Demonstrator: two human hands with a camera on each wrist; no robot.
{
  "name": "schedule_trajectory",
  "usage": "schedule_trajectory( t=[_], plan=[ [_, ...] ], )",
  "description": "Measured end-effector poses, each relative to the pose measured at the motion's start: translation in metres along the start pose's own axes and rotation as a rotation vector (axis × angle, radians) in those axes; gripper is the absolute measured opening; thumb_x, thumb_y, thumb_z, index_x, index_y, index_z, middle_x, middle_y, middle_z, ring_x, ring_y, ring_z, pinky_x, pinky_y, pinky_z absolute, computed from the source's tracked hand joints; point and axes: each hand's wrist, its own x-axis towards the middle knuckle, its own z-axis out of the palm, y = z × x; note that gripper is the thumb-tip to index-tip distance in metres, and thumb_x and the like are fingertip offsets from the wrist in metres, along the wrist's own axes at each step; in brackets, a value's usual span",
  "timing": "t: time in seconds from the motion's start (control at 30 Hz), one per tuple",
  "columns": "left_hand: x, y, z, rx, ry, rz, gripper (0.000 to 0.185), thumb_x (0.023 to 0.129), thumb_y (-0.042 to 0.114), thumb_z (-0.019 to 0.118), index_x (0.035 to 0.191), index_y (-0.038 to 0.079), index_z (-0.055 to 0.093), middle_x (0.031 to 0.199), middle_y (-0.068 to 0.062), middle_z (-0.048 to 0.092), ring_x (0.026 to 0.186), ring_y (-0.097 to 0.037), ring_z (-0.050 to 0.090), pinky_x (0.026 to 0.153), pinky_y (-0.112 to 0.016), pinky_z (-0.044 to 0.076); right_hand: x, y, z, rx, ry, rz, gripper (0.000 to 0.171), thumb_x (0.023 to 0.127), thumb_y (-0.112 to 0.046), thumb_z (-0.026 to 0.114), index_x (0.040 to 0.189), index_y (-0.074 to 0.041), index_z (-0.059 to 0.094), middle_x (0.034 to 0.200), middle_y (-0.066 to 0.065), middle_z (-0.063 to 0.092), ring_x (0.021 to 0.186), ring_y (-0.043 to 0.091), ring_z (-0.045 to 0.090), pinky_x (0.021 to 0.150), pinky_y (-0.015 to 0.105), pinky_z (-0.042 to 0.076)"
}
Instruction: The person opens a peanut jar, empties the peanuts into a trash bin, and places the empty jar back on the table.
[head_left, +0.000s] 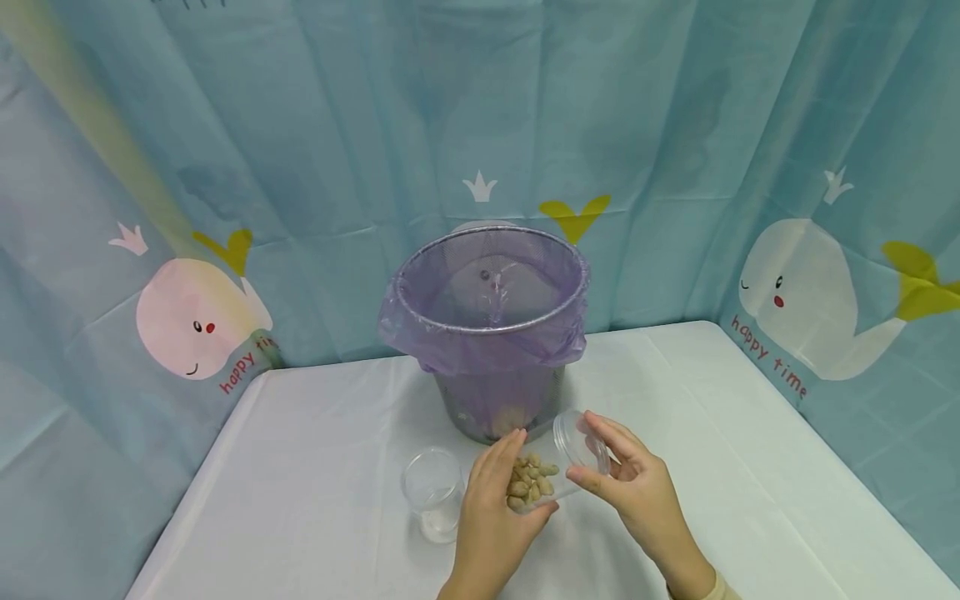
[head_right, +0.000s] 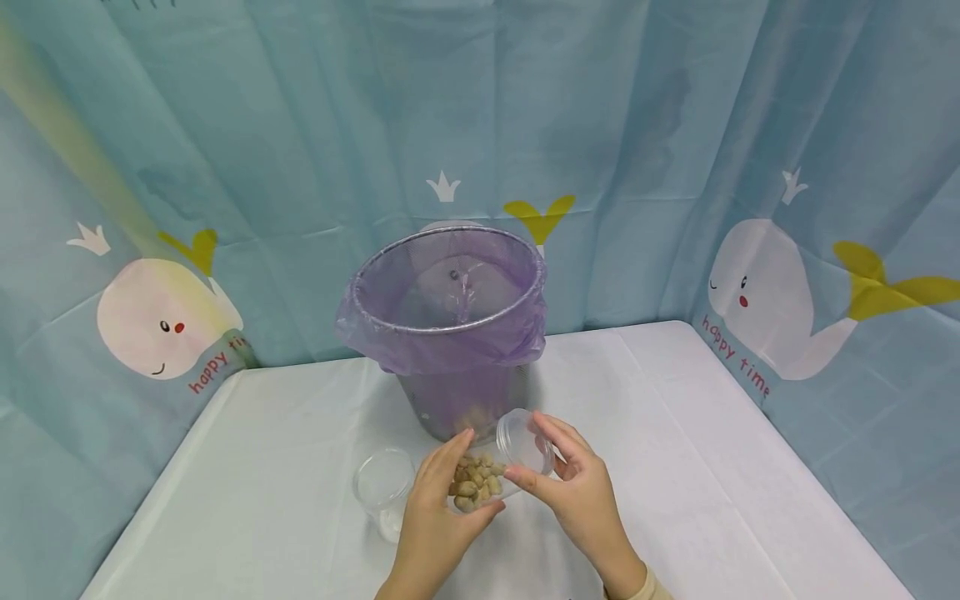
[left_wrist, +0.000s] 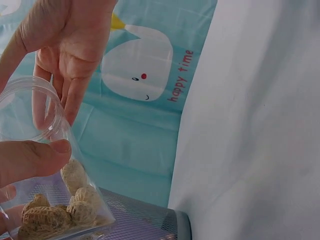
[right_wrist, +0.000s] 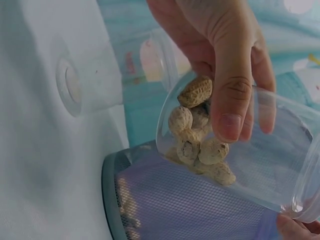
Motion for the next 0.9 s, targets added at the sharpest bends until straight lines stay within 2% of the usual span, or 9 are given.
schedule_trajectory(
  t=[0.23,0.5,0.9],
  plan=[
    [-0.0017,-0.0013,0.0014,-0.03,0.002,-0.021,0.097,0.058,0.01,0.095,0.143,0.015,0.05,0.14,-0.009,0.058,0.125,-0.029,0.058,0.101,-0.049,0.053,-0.0001,0.0002,0.0,-0.064,0.007,-0.039,0.061,0.082,0.003,0.076,0.139,0.007,0.052,0.138,0.019,0.054,0.125,-0.005,0.053,0.1,0.009,0.047],
    [-0.0021,-0.001,0.0021,-0.039,0.01,-0.042,0.095,0.058,0.011,0.096,0.142,0.016,0.052,0.14,-0.006,0.059,0.125,-0.027,0.057,0.101,-0.048,0.054,-0.0006,0.0025,-0.0013,-0.086,0.002,-0.096,0.059,0.081,0.006,0.075,0.137,0.006,0.055,0.134,0.0,0.058,0.123,-0.004,0.055,0.099,0.01,0.048],
    [-0.0018,-0.0002,0.0009,-0.074,0.014,-0.086,0.094,0.055,0.006,0.096,0.139,0.02,0.054,0.138,0.0,0.06,0.122,-0.022,0.058,0.099,-0.048,0.055,-0.0012,0.0025,-0.0008,-0.132,0.005,-0.107,0.058,0.081,0.004,0.076,0.136,0.004,0.057,0.134,-0.005,0.058,0.121,-0.005,0.055,0.098,0.009,0.047]
  ],
)
